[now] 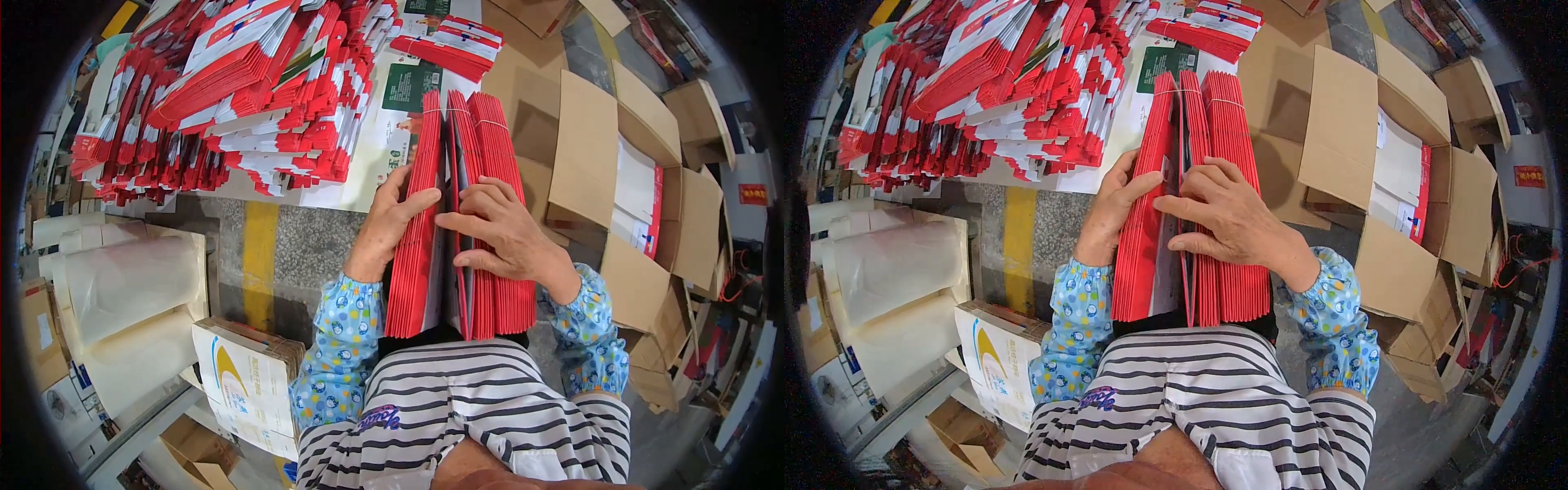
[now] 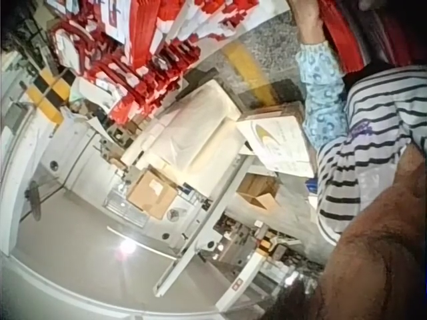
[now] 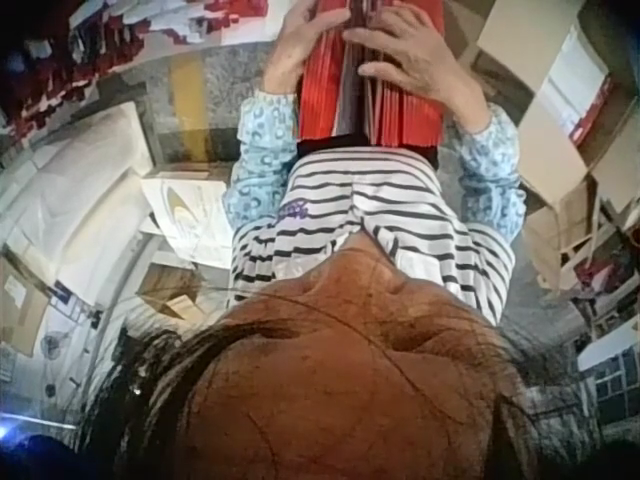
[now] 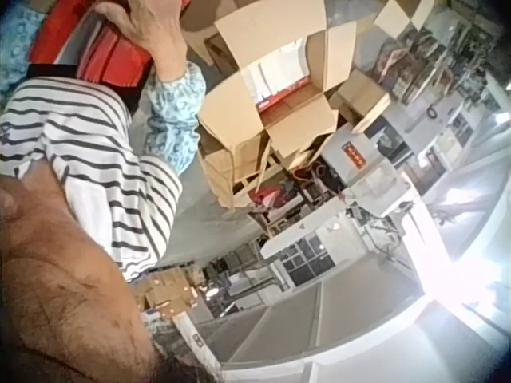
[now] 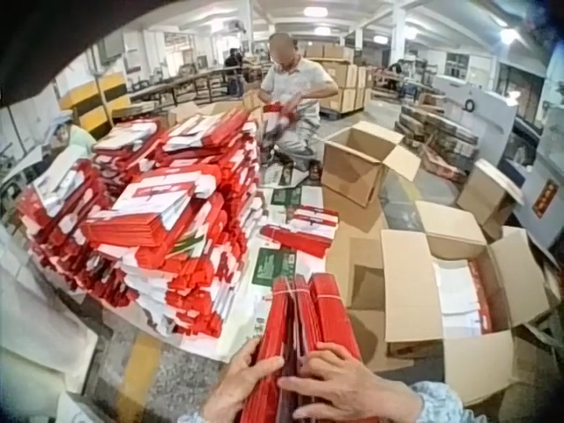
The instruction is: Organizing, bundling with rubber bands, and packing red and white envelopes into cardboard shipping boxes.
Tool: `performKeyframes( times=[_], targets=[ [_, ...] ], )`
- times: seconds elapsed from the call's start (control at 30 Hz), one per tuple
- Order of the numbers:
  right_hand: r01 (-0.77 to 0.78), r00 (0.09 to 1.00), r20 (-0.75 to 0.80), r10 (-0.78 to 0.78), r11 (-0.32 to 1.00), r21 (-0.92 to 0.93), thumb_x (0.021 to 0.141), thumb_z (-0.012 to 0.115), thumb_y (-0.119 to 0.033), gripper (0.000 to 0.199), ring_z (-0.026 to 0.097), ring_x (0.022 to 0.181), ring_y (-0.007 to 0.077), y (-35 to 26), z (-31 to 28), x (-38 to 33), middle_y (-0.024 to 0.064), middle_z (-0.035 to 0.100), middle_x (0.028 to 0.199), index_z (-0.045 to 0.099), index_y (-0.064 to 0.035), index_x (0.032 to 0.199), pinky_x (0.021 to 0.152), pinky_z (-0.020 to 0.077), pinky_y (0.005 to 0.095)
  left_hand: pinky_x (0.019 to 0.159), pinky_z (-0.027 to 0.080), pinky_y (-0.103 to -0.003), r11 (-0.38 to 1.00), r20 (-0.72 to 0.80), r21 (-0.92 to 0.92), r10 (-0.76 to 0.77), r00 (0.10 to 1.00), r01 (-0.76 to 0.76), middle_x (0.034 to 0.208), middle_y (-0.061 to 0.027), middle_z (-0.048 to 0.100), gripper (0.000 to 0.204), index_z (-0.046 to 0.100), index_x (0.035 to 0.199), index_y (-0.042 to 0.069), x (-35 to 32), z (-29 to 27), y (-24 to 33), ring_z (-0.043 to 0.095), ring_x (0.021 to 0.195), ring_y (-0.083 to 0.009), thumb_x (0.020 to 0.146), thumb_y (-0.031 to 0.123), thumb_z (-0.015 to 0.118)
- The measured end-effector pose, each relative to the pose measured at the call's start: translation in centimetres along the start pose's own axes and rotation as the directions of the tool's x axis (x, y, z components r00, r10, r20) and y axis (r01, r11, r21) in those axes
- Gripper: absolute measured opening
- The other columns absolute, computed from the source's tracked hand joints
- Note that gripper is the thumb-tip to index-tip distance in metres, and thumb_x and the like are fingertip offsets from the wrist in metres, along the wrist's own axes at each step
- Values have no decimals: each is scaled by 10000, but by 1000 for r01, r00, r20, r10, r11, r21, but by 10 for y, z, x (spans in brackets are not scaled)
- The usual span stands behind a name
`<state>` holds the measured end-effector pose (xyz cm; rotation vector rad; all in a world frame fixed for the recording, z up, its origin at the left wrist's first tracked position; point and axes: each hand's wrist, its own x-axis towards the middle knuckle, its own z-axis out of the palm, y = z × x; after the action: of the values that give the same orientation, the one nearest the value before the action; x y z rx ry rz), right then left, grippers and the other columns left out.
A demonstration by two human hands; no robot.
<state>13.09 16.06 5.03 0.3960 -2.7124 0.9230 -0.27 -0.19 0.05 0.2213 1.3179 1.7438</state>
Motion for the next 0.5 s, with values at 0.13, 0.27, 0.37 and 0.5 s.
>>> performKeyframes(
  times=[0.13,0.27,0.37,0.5],
  targets=[
    [19,996,88,-15,999,-39,868,603,-492,450,500,899,242,-1,1,2,51,478,891,639,-181,1191,924,378,443,856,495,-281,1000,8,-19,1,1000,-1,1155,-109,612,576,457,1323,-21,-1,2,-2,594,1020,-144,853,188,715],
    [39,996,87,-35,998,-45,862,607,-497,445,496,889,234,-1,2,4,45,467,875,657,-196,1185,911,379,440,877,490,-288,1000,13,6,-4,1000,4,1189,-112,592,603,433,1344,-24,-2,6,0,584,1041,-152,868,225,708],
    [41,998,58,-39,999,-31,850,628,-482,432,497,890,238,-1,3,4,50,463,876,668,-181,1157,927,378,448,880,489,-290,1000,16,25,14,1000,-15,1198,-111,588,598,432,1347,-24,-1,4,-2,581,1041,-152,877,235,696],
    [44,998,38,-44,999,5,835,669,-435,401,499,901,243,-1,1,4,57,466,881,670,-157,1123,955,374,464,880,487,-289,996,6,75,56,998,-56,1202,-99,590,555,449,1340,-18,1,4,-5,580,1037,-143,891,221,671]
  ],
)
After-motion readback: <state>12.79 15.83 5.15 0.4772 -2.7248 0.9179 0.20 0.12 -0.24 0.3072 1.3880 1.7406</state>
